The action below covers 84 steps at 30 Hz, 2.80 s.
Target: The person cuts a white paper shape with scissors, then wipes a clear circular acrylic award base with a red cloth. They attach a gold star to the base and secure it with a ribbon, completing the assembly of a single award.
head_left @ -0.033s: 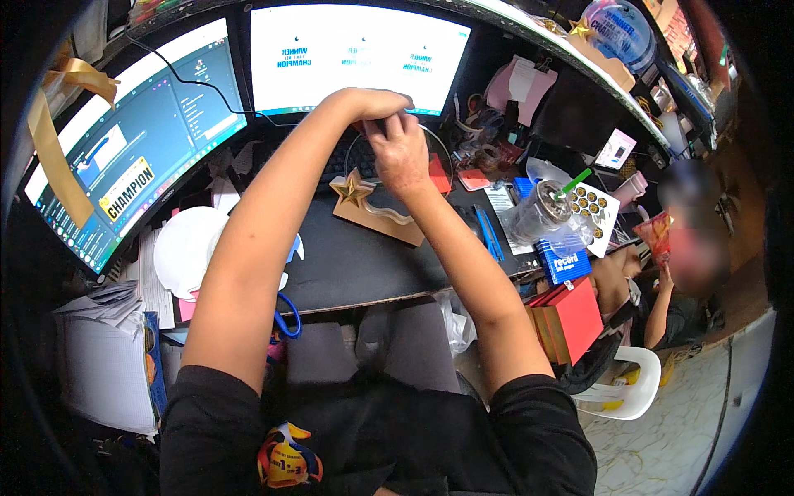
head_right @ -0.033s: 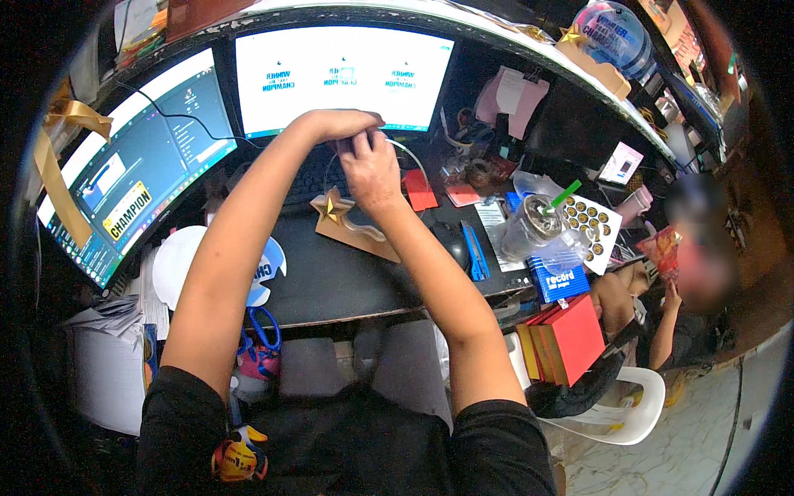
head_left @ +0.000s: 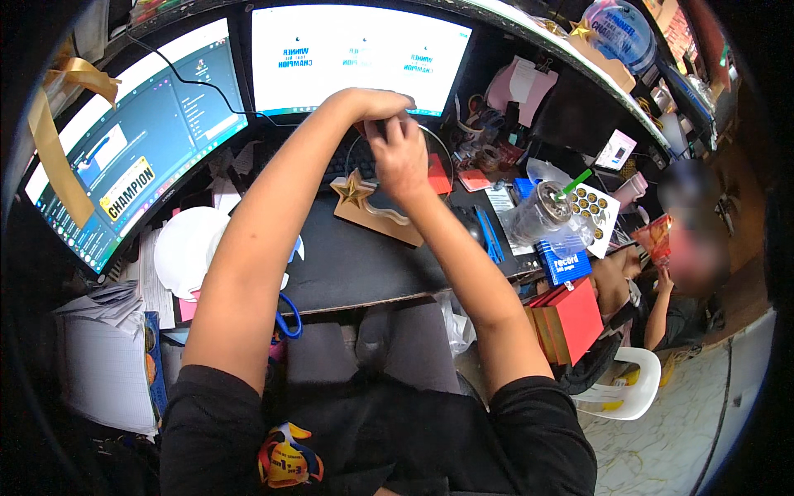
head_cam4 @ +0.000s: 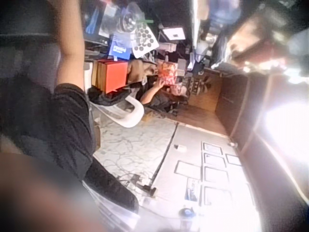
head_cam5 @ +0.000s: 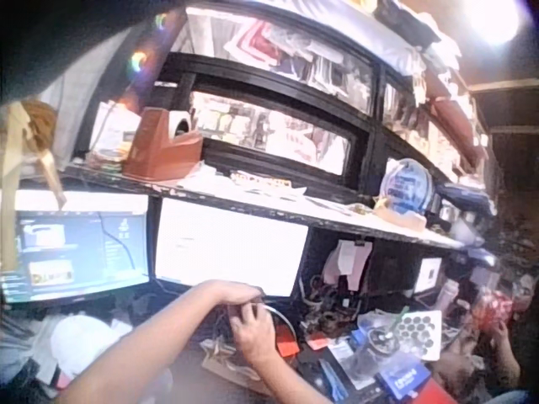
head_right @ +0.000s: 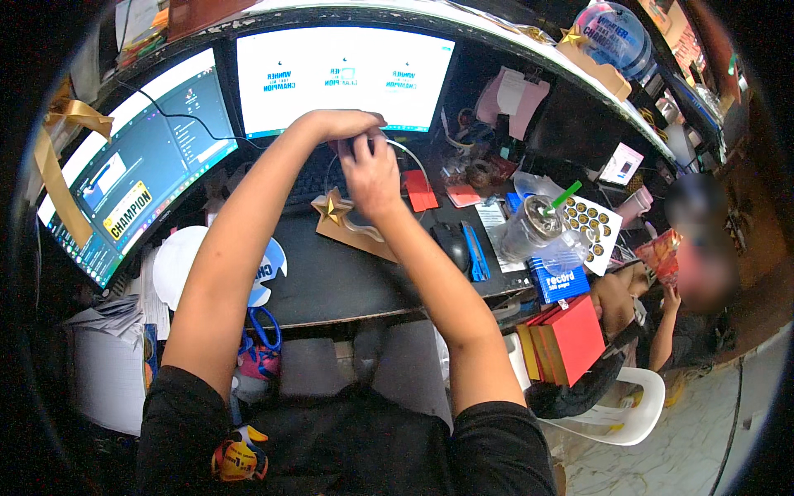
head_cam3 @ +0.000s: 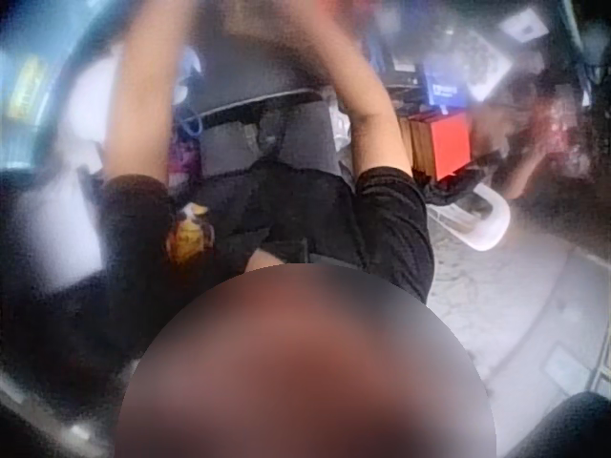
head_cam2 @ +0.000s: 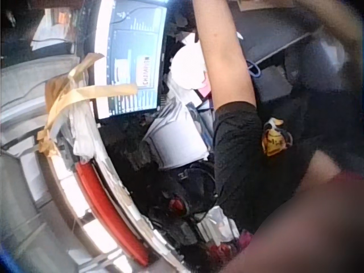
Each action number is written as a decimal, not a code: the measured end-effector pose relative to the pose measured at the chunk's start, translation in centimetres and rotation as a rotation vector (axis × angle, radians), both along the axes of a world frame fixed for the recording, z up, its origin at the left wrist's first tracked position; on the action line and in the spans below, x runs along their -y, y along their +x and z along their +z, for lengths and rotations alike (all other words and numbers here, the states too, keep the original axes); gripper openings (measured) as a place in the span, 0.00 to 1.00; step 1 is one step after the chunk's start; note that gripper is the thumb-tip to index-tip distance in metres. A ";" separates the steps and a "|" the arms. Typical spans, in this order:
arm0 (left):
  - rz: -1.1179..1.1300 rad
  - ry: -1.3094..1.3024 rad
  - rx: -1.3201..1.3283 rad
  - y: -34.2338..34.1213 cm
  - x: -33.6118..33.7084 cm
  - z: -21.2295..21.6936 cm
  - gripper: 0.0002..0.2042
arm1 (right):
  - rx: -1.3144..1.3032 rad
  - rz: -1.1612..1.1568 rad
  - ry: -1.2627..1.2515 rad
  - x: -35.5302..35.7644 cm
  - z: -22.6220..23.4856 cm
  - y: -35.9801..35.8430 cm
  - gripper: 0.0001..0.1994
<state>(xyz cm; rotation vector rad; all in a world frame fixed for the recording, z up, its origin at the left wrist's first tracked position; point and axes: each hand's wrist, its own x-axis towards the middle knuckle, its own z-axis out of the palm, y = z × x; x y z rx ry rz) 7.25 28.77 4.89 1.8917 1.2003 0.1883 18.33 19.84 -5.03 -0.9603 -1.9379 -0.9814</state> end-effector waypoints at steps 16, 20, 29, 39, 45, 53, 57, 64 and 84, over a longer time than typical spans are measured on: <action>-0.094 0.578 -0.028 -0.4 3.1 -0.9 0.25 | 0.297 0.276 -0.105 4.0 0.1 5.0 0.23; -0.109 0.369 -0.044 -0.2 3.0 -0.9 0.26 | 0.006 0.005 -0.067 2.8 1.3 5.7 0.24; 0.002 0.534 -0.041 0.5 2.8 -2.7 0.28 | 0.288 0.146 -0.424 3.8 -8.3 5.9 0.20; 0.017 0.202 0.470 -0.6 3.5 -4.7 0.21 | 0.205 0.033 -0.088 2.4 2.4 7.7 0.21; -0.024 0.252 0.485 -0.6 3.7 -4.7 0.21 | 0.459 0.341 -0.127 5.8 -1.4 6.7 0.20; -0.015 0.200 0.523 -0.6 4.0 -4.7 0.22 | 0.129 0.040 -0.065 2.4 0.4 9.3 0.22; -0.040 0.218 0.546 -0.6 3.8 -4.9 0.22 | 0.268 0.275 -0.162 5.3 -3.5 9.5 0.22; -0.014 0.094 0.624 -1.2 4.4 -4.6 0.26 | 0.139 0.042 -0.111 2.0 -0.7 9.2 0.23; -0.156 0.023 0.522 -3.0 2.8 -2.8 0.39 | 0.503 0.069 -0.166 2.1 0.6 0.8 0.18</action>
